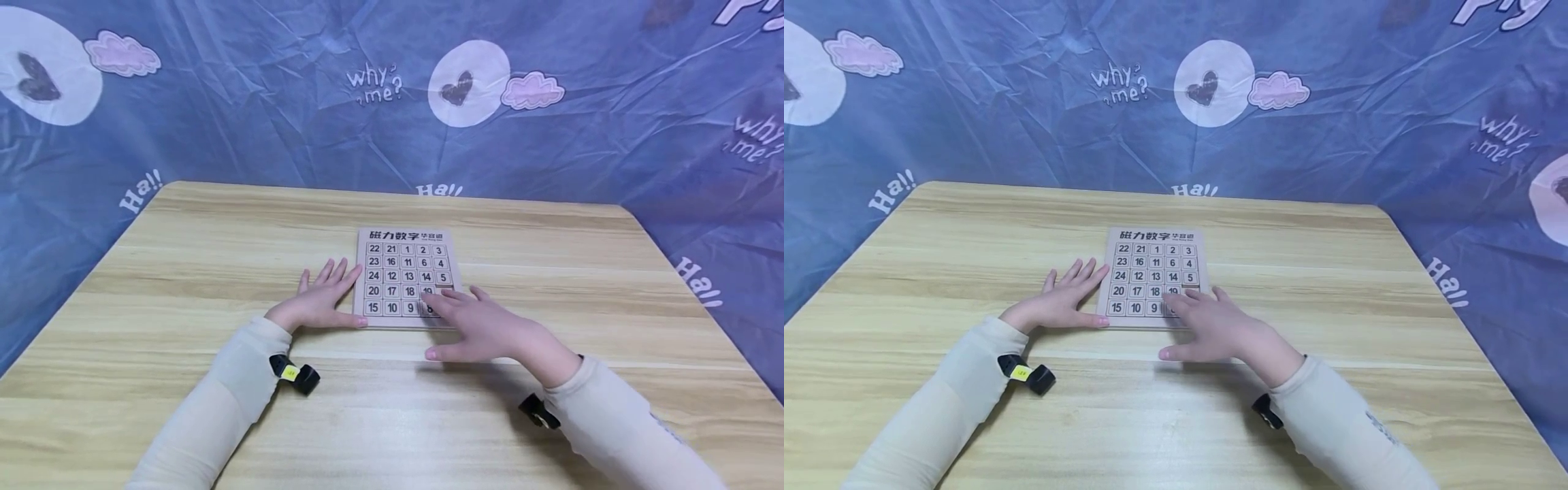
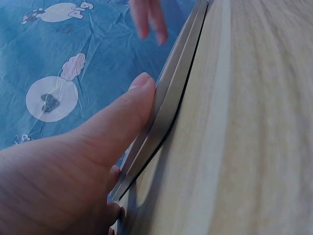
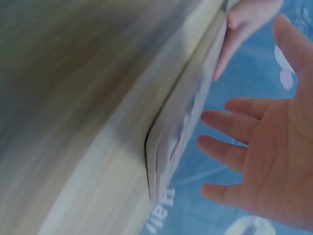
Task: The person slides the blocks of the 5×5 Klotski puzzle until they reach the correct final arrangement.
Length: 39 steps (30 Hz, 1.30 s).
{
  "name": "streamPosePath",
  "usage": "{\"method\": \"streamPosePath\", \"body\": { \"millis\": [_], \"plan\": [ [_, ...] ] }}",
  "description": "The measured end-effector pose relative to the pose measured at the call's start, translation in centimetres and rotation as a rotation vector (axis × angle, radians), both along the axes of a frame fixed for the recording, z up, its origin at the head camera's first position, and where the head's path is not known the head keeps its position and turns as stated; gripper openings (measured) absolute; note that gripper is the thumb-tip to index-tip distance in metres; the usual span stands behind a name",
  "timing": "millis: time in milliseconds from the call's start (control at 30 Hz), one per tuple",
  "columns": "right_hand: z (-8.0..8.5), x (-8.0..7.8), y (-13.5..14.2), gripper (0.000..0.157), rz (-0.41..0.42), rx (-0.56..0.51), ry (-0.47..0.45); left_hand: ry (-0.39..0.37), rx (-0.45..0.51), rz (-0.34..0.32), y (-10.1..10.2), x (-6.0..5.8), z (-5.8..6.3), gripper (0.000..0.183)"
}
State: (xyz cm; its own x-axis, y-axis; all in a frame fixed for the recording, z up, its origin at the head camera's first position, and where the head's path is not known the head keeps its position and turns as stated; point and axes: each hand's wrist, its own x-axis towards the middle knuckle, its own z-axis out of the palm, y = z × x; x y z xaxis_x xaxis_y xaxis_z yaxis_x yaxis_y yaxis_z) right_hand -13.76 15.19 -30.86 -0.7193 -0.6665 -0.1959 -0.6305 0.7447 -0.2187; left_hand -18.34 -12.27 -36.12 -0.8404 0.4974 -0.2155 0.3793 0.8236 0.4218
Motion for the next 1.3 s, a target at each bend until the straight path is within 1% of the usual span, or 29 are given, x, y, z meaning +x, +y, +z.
{"method": "streamPosePath", "body": {
  "millis": [200,400,533,633,767,933,1133,1300],
  "plan": [
    [-0.5,-0.7,-2.3,0.088,0.044,0.033,0.038,0.001,0.013,-0.007,0.1,0.0,0.0,0.101],
    [-0.7,-0.8,-4.4,0.089,0.059,0.066,0.037,0.001,0.006,-0.005,0.0,-0.1,0.0,0.101],
    [-0.9,-0.4,-5.9,0.09,0.096,0.08,0.065,-0.008,-0.001,-0.004,0.0,0.0,0.0,0.1],
    [-1.0,0.3,-6.6,0.091,0.147,0.093,0.099,-0.004,0.004,-0.015,0.0,0.0,0.0,0.099],
    [-1.2,1.2,-6.8,0.092,0.187,0.107,0.12,0.005,0.007,-0.019,-0.1,0.0,0.0,0.098],
    [-1.2,1.8,-6.4,0.092,0.179,0.113,0.113,0.008,0.016,-0.017,-0.1,0.0,0.0,0.098],
    [-1.2,1.7,-5.7,0.092,0.157,0.115,0.119,0.009,0.015,0.003,-0.1,-0.1,-0.2,0.1],
    [-1.4,1.3,-5.4,0.09,0.148,0.118,0.128,0.012,0.026,-0.001,0.0,-0.1,-0.2,0.1]
  ]
}}
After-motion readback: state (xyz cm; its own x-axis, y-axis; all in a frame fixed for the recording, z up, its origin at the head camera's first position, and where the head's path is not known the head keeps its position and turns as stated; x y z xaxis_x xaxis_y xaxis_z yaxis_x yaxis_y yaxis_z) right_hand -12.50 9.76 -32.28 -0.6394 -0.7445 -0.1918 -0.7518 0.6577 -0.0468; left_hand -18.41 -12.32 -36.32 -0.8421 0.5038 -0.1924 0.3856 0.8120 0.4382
